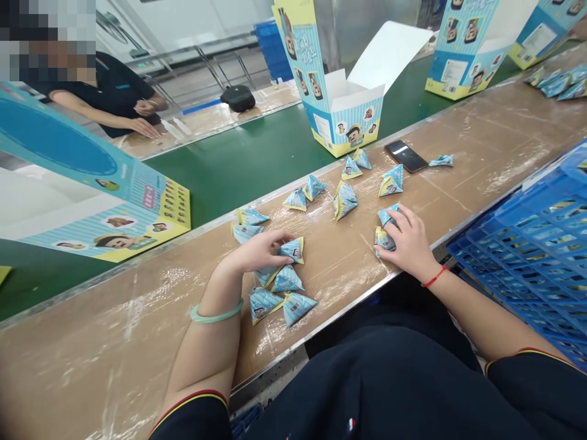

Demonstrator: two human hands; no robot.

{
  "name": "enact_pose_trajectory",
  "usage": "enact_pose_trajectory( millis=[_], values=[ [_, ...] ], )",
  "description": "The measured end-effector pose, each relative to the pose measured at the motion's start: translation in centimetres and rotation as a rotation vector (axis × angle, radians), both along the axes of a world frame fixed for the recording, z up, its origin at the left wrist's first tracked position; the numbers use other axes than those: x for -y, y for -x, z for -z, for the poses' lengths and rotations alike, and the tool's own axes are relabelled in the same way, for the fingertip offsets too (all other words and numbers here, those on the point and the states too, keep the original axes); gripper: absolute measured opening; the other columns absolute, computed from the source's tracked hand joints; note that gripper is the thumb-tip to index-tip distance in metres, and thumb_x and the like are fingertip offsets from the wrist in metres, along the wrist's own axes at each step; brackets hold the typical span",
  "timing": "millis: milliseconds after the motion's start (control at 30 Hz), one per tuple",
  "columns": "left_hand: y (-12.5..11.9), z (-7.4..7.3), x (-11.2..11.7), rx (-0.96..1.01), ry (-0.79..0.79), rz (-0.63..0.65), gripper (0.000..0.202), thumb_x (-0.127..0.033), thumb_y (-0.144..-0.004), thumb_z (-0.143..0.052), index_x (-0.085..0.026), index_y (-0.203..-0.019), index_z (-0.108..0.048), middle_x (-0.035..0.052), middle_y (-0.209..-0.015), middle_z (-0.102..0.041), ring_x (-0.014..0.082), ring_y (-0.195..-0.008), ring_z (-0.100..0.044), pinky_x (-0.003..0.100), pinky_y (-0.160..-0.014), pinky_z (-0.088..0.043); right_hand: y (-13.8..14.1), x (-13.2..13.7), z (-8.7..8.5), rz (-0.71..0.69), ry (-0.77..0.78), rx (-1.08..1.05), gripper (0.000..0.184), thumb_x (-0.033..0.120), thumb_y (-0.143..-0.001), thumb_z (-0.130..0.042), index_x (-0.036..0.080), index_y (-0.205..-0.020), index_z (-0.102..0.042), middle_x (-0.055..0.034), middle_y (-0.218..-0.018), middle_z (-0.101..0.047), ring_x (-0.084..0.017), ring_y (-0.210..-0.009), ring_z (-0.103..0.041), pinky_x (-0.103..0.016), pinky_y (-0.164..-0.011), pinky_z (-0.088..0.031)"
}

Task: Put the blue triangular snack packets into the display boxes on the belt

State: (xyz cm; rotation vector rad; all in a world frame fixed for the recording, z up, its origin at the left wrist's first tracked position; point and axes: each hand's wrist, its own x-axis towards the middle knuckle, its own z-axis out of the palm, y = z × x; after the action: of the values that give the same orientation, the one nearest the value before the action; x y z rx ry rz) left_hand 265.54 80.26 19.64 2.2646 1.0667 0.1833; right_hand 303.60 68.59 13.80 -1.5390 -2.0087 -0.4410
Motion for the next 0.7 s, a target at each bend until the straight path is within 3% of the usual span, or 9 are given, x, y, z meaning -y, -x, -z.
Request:
enact_pose_trajectory(
  millis=[167, 267, 367, 467, 533, 600, 700],
  values=[
    [-0.7, -0.3, -0.1, -0.017, 0.011, -0.014, 0.052, -0.046, -0.068, -0.08, -0.021, -0.112, -0.067, 0.005, -0.1, -0.073, 0.023, -0.089, -0.067, 0.036, -0.08, -0.052, -3.4, -1.5, 0.7, 0.177, -0.09, -0.009, 0.036, 0.046, -0.081, -0.074, 0.017, -0.102, -0.065, -0.0203, -0.134, -0.06, -0.047, -0.135, -0.046, -0.068, -0.107, -0.042],
    [-1.2, -0.7, 0.0, -0.041, 0.015, -0.013, 0.057, -0.047, -0.065, -0.082, -0.021, -0.113, -0.066, 0.0053, -0.1, -0.072, 0.0235, -0.089, -0.066, 0.035, -0.078, -0.052, -5.2, -2.0, 1.2, 0.145, -0.188, -0.039, 0.047, 0.053, -0.077, -0.08, 0.02, -0.106, -0.062, -0.0219, -0.131, -0.063, -0.051, -0.136, -0.043, -0.076, -0.11, -0.032],
    [-1.9, -0.7, 0.0, -0.066, 0.005, -0.028, 0.051, -0.042, -0.066, -0.082, -0.02, -0.108, -0.066, 0.0054, -0.099, -0.072, 0.023, -0.085, -0.066, 0.034, -0.074, -0.051, -5.5, -2.1, 1.2, 0.081, -0.24, -0.108, 0.058, 0.054, -0.076, -0.083, 0.023, -0.12, -0.059, -0.024, -0.14, -0.058, -0.053, -0.141, -0.039, -0.076, -0.114, -0.026],
    [-2.9, -0.3, -0.1, -0.069, -0.051, -0.058, 0.043, -0.037, -0.067, -0.082, -0.02, -0.104, -0.067, 0.0051, -0.098, -0.073, 0.0238, -0.087, -0.067, 0.035, -0.076, -0.052, -3.1, -1.9, 0.4, 0.031, -0.231, -0.162, 0.063, 0.051, -0.081, -0.079, 0.022, -0.131, -0.055, -0.0224, -0.149, -0.051, -0.052, -0.146, -0.035, -0.077, -0.115, -0.025],
    [-3.5, 0.0, -0.3, -0.012, -0.035, -0.058, 0.043, -0.034, -0.068, -0.081, -0.02, -0.106, -0.068, 0.0061, -0.103, -0.074, 0.0248, -0.093, -0.069, 0.038, -0.083, -0.053, 0.0, -1.8, -0.4, -0.113, -0.177, -0.206, 0.05, 0.043, -0.087, -0.073, 0.022, -0.129, -0.056, -0.0179, -0.142, -0.058, -0.045, -0.142, -0.045, -0.073, -0.115, -0.034],
    [-3.7, 0.1, -0.4, 0.105, 0.054, -0.01, 0.051, -0.034, -0.071, -0.08, -0.02, -0.118, -0.066, 0.0093, -0.119, -0.072, 0.0264, -0.108, -0.068, 0.04, -0.093, -0.054, 3.8, -2.1, -0.9, -0.334, -0.033, -0.26, 0.037, 0.033, -0.093, -0.065, 0.024, -0.128, -0.058, -0.0132, -0.133, -0.065, -0.035, -0.133, -0.057, -0.061, -0.112, -0.045],
    [-3.0, -0.5, -0.5, 0.249, 0.106, 0.03, 0.064, -0.04, -0.079, -0.076, -0.023, -0.137, -0.057, 0.0122, -0.143, -0.061, 0.0277, -0.132, -0.058, 0.044, -0.107, -0.049, 9.0, -3.6, -0.9, -0.501, 0.197, -0.329, 0.051, 0.035, -0.093, -0.067, 0.02, -0.139, -0.053, -0.0152, -0.136, -0.064, -0.031, -0.128, -0.061, -0.053, -0.108, -0.052]
  ],
)
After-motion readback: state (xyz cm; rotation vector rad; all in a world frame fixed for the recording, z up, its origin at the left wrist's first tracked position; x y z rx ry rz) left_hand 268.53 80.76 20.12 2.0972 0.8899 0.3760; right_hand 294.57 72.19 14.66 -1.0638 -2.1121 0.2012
